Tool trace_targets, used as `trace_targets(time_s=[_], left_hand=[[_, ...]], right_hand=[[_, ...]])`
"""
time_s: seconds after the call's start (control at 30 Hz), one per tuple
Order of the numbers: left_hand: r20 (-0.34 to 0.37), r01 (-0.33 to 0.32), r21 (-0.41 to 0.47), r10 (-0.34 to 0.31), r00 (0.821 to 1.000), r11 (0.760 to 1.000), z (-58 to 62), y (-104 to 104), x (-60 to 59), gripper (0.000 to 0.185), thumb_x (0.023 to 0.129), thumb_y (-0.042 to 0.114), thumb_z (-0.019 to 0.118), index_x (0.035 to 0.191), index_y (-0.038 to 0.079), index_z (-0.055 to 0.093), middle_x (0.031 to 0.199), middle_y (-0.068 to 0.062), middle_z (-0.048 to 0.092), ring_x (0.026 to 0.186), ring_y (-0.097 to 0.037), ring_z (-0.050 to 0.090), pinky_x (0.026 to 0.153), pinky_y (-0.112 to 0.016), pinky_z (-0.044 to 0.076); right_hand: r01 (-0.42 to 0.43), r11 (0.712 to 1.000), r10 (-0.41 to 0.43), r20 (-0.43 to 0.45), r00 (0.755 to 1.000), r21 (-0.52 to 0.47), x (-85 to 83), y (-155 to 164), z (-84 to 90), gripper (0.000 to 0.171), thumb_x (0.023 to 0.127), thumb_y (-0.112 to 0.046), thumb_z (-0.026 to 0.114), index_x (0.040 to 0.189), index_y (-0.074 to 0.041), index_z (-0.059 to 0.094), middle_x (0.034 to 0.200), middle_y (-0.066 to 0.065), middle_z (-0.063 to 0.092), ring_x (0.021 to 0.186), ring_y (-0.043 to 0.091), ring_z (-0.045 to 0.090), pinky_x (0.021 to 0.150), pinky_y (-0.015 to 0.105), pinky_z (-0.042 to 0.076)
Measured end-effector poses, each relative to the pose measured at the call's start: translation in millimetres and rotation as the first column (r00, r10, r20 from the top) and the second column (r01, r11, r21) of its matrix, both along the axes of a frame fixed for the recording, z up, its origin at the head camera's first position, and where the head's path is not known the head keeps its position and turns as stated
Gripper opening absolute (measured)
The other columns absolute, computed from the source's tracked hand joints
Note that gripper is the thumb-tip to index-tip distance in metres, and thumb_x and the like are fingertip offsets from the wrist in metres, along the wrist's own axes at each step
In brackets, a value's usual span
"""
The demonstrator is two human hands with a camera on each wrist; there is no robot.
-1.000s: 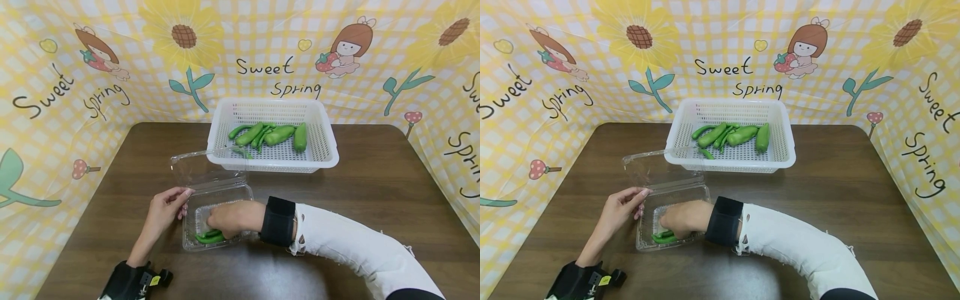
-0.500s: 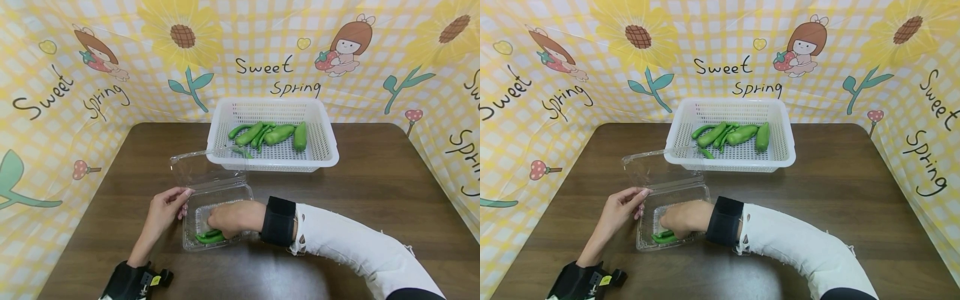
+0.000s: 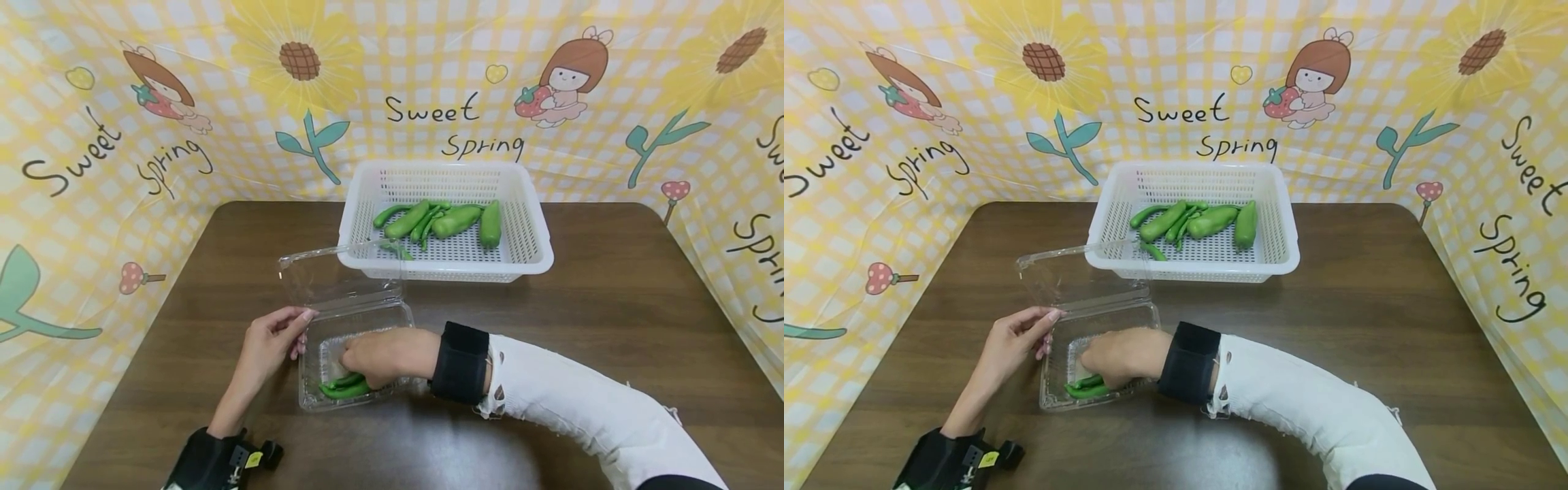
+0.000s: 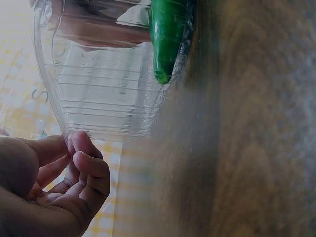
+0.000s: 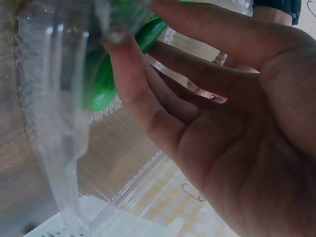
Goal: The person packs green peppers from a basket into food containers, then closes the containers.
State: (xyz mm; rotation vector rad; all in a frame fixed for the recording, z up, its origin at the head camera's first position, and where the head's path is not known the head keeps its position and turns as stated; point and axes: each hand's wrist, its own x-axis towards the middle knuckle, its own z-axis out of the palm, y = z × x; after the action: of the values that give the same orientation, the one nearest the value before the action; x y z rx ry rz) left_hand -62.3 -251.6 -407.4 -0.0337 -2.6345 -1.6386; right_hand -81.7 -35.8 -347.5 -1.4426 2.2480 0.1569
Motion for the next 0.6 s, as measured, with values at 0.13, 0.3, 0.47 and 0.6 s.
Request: trace_targets(time_s=[0.13, 0.3, 0.47, 0.6], left_hand=[[0.006, 0.002, -0.006, -0.002, 1.0, 1.0, -0.3, -0.6, 0.3, 0.026, 0.099, 0.027, 0.062, 0.107, 0.005, 0.072, 0.069, -0.013, 0.062, 0.052, -0.015, 0.059, 0.047, -0.033, 0.053], [0.011, 0.007, -0.018, -0.006, 1.0, 1.0, 0.8, -0.9, -0.2, 0.026, 0.1, 0.028, 0.061, 0.108, 0.005, 0.072, 0.069, -0.013, 0.062, 0.052, -0.014, 0.059, 0.047, -0.032, 0.053], [0.02, 0.005, -0.015, -0.004, 1.0, 1.0, 1.7, -0.7, -0.4, 0.027, 0.1, 0.029, 0.061, 0.109, 0.006, 0.071, 0.07, -0.013, 0.063, 0.053, -0.013, 0.059, 0.048, -0.032, 0.053], [0.021, -0.005, -0.006, 0.005, 1.0, 1.0, 1.5, -0.5, 0.7, 0.027, 0.099, 0.029, 0.062, 0.108, 0.006, 0.071, 0.07, -0.013, 0.063, 0.053, -0.014, 0.059, 0.047, -0.033, 0.053]], right_hand=[[0.025, 0.999, -0.024, 0.033, 0.999, -0.021, -1.1, 3.5, 3.7, 0.026, 0.088, -0.01, 0.071, 0.113, -0.017, 0.067, 0.115, 0.0, 0.061, 0.084, 0.008, 0.056, 0.07, 0.019, 0.049], [0.048, 0.997, -0.045, 0.046, 0.998, -0.064, -3.1, 11.6, 15.7, 0.035, 0.095, -0.017, 0.067, 0.129, -0.015, 0.061, 0.123, 0.001, 0.058, 0.086, 0.008, 0.058, 0.069, 0.019, 0.049], [0.061, 0.991, -0.056, 0.044, 0.997, -0.122, -5.4, 23.8, 32.3, 0.039, 0.098, -0.02, 0.063, 0.136, -0.013, 0.056, 0.127, 0.003, 0.058, 0.093, 0.011, 0.062, 0.077, 0.021, 0.053], [0.087, 0.982, -0.081, 0.044, 0.996, -0.166, -6.9, 37.5, 45.5, 0.038, 0.099, -0.02, 0.062, 0.135, -0.013, 0.057, 0.127, 0.004, 0.059, 0.1, 0.013, 0.063, 0.083, 0.024, 0.054]])
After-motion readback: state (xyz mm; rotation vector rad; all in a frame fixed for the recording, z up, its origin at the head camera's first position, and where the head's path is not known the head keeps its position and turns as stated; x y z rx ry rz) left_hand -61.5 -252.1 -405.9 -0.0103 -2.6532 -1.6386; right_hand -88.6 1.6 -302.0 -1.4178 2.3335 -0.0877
